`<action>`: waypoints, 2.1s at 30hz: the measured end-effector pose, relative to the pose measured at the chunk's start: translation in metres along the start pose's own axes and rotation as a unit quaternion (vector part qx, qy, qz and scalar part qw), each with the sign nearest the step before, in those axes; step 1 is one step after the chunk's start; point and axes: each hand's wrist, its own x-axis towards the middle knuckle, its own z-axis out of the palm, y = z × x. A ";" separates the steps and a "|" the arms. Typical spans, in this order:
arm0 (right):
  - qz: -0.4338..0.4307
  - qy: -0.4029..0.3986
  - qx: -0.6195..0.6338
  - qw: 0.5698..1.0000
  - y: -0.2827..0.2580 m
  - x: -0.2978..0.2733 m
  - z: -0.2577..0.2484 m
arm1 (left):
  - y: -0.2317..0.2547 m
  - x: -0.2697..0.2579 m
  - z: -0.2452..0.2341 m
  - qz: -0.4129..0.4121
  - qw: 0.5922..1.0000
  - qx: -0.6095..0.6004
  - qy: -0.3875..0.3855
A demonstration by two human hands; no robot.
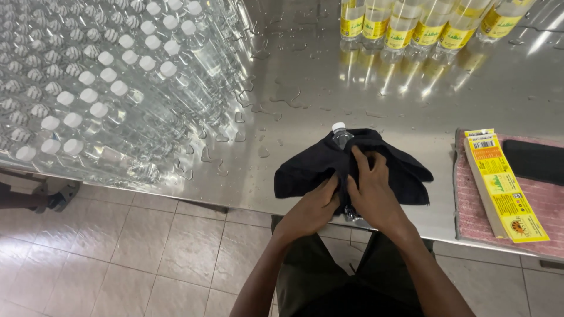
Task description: Manually applying adhesive labels to clear plastic bottles on a production line table.
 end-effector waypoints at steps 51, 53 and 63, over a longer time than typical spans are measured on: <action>-0.111 0.338 -0.045 0.934 0.017 -0.048 0.054 | -0.074 0.018 0.034 0.081 0.853 0.454 0.244; -0.127 0.346 -0.061 0.927 0.026 -0.039 0.058 | -0.073 0.024 0.033 0.082 0.849 0.453 0.258; -0.134 0.400 -0.081 0.903 0.029 -0.034 0.080 | -0.083 0.025 0.025 0.076 0.865 0.445 0.218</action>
